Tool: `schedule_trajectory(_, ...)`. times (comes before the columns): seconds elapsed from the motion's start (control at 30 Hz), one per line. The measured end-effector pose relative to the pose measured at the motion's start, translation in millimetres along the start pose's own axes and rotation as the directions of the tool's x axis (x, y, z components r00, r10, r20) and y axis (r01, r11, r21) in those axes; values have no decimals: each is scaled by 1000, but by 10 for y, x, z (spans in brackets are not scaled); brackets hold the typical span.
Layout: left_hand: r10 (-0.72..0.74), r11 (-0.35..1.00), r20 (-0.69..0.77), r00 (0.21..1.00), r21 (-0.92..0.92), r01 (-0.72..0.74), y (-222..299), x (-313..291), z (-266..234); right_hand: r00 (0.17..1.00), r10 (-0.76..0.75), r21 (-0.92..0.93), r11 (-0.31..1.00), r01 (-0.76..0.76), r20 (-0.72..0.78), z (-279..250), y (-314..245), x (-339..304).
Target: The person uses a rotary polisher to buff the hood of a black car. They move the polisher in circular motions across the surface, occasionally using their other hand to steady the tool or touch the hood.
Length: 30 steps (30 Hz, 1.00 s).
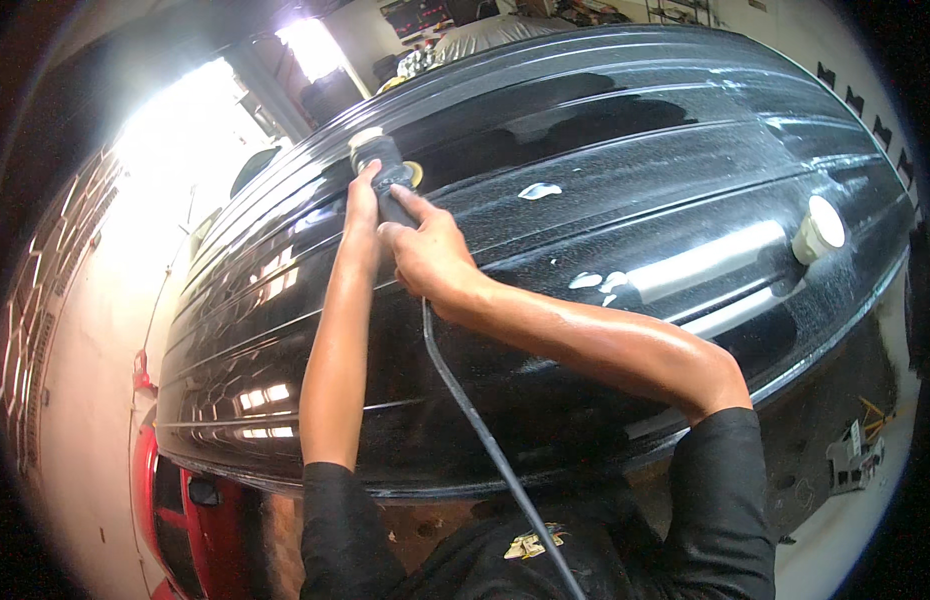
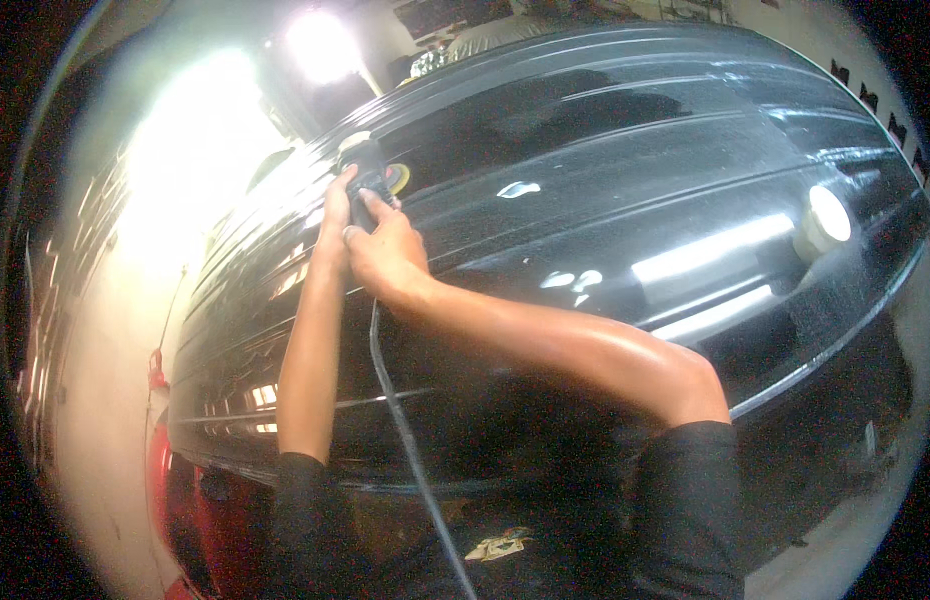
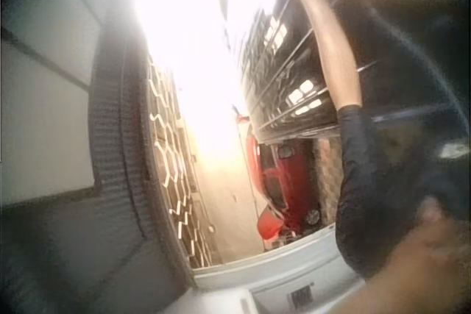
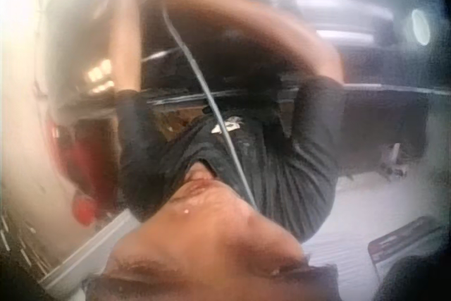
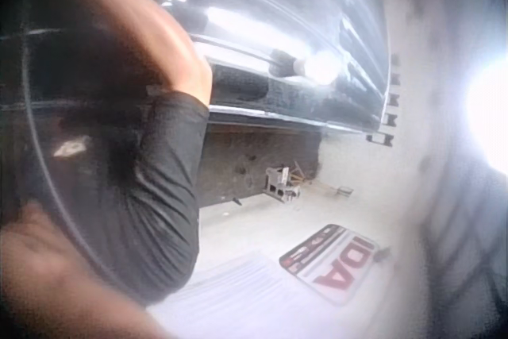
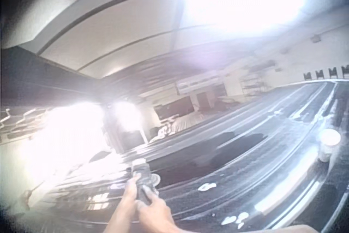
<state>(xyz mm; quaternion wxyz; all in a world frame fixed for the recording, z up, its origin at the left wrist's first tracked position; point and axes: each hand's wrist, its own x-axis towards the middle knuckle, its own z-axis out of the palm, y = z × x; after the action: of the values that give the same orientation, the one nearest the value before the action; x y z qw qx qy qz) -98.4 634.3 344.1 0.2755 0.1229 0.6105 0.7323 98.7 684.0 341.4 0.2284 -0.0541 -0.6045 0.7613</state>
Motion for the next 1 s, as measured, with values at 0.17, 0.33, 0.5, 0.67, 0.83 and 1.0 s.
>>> schedule_trajectory(0.17,7,997,177,984,-73,6,-165,50,1098,987,-52,-76,996,41,-151,-750,-269,-108)
schedule_trajectory(0.33,25,997,241,970,-73,-7,-331,181,2094,951,-10,-173,984,-46,-310,-1434,-666,-282)
schedule_trajectory(0.5,87,981,340,936,-192,-22,-598,414,3025,935,12,7,1000,-11,-355,-2037,-1042,-514)
schedule_trajectory(0.67,103,983,477,873,-182,-17,-801,544,3603,880,-77,-96,995,37,-468,-2369,-977,-509)
schedule_trajectory(0.83,102,984,442,891,-176,-25,-783,419,3377,892,-9,-59,998,-20,-451,-2230,-858,-536)
schedule_trajectory(1.0,182,971,443,878,-223,-89,-726,263,2555,932,-53,-191,981,-17,-357,-1872,-435,-393)
